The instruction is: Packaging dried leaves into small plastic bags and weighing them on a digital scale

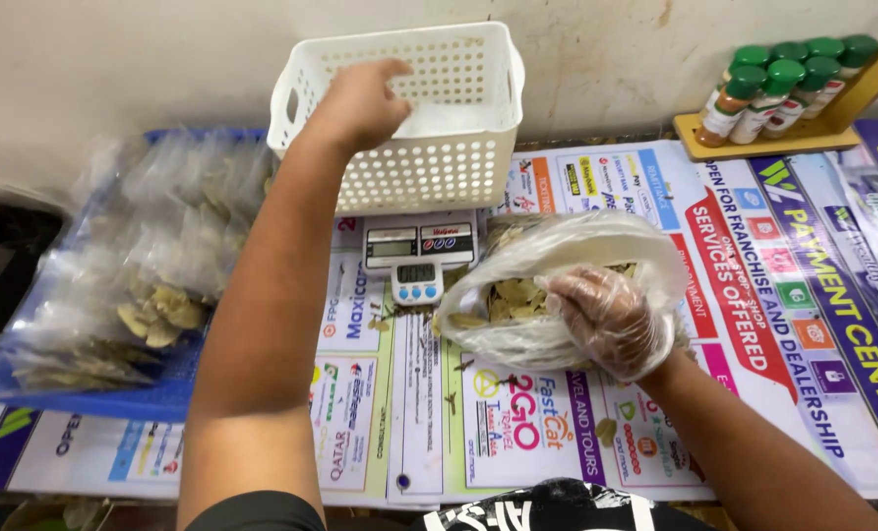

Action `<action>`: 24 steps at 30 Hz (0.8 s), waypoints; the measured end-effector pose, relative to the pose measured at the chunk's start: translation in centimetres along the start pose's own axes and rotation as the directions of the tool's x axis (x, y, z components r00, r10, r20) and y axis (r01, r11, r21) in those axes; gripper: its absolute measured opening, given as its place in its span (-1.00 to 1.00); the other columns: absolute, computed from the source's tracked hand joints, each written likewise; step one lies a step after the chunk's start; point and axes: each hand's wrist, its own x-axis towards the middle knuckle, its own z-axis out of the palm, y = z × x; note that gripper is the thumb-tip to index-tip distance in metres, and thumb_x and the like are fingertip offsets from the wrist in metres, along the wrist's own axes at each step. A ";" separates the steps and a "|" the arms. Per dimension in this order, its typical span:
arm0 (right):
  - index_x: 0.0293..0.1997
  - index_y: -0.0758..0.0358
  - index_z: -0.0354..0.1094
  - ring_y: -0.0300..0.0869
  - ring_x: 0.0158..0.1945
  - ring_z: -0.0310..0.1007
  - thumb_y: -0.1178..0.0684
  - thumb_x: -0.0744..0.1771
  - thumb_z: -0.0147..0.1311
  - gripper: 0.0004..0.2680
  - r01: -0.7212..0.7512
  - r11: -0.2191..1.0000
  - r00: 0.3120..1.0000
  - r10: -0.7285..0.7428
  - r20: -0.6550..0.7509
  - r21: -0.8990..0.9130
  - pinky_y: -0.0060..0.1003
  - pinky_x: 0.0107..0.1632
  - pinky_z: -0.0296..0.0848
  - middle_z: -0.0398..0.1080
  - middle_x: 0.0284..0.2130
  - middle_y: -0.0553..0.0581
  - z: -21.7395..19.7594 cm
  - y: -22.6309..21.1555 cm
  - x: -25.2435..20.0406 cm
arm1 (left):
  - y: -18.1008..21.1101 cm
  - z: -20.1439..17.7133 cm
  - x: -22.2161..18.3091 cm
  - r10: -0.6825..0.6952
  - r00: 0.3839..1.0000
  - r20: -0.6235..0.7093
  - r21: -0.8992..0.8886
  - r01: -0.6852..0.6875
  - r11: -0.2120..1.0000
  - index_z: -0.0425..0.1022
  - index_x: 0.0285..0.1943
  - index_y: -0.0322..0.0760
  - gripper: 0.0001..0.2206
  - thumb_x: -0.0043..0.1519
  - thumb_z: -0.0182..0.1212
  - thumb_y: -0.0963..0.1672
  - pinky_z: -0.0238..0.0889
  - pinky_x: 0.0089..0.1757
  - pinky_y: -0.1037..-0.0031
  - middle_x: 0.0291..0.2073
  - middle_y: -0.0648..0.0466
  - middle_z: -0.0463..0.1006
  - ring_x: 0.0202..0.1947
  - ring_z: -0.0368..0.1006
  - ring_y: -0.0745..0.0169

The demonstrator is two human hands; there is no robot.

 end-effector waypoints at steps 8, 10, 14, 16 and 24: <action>-0.23 0.28 0.52 0.11 -0.40 0.53 0.21 0.30 0.13 -0.93 0.072 0.996 0.997 -0.072 -0.005 -0.057 -0.10 -0.35 0.54 0.47 -0.43 0.18 -0.1 -0.6 1.3 | 2.8 -0.7 4.6 -0.178 0.747 0.640 0.068 0.175 0.982 0.37 0.41 0.10 -0.46 0.18 0.29 -0.03 0.36 0.08 -0.03 0.34 -0.30 0.32 0.25 0.36 -0.32; -0.24 0.29 0.52 0.11 -0.40 0.53 0.23 0.29 0.12 -0.93 0.102 0.992 0.995 -0.103 -0.003 -0.071 -0.08 -0.36 0.53 0.46 -0.43 0.20 -0.3 -0.8 1.9 | 2.7 -0.5 5.2 -0.178 0.718 0.673 0.066 0.181 0.981 0.37 0.41 0.08 -0.47 0.20 0.27 -0.04 0.32 0.13 -0.04 0.39 -0.29 0.27 0.29 0.33 -0.32; -0.20 0.27 0.51 0.11 -0.42 0.52 0.18 0.31 0.10 -0.91 0.112 0.990 0.994 -0.110 0.027 -0.090 -0.04 -0.40 0.49 0.46 -0.43 0.19 -0.6 -1.4 2.5 | 0.5 1.4 7.1 -0.158 0.801 0.577 0.081 0.137 0.987 0.57 0.19 -0.05 -0.63 0.16 0.30 -0.11 0.47 -0.02 0.13 0.09 -0.20 0.52 0.09 0.50 -0.17; -0.20 0.27 0.51 0.11 -0.42 0.51 0.19 0.30 0.10 -0.91 0.123 0.987 0.992 -0.119 0.040 -0.101 -0.05 -0.41 0.49 0.46 -0.43 0.19 -0.6 -1.3 2.5 | -0.8 2.6 7.9 -0.132 0.852 0.507 0.103 0.092 0.990 0.64 0.07 -0.11 -0.68 0.11 0.37 -0.10 0.48 -0.06 0.08 -0.09 -0.13 0.64 -0.01 0.57 -0.12; -0.07 0.29 0.49 0.04 -0.46 0.45 0.15 0.32 0.04 -0.84 0.295 0.939 0.954 -0.300 -0.001 -0.178 -0.14 -0.38 0.46 0.45 -0.33 0.21 0.5 -0.1 2.1 | 1.4 0.3 4.4 0.012 0.992 0.128 0.125 -0.028 0.992 0.23 0.44 -0.33 -0.36 0.08 0.15 -0.34 0.47 -0.08 -0.09 -0.17 -0.44 0.56 -0.07 0.55 -0.42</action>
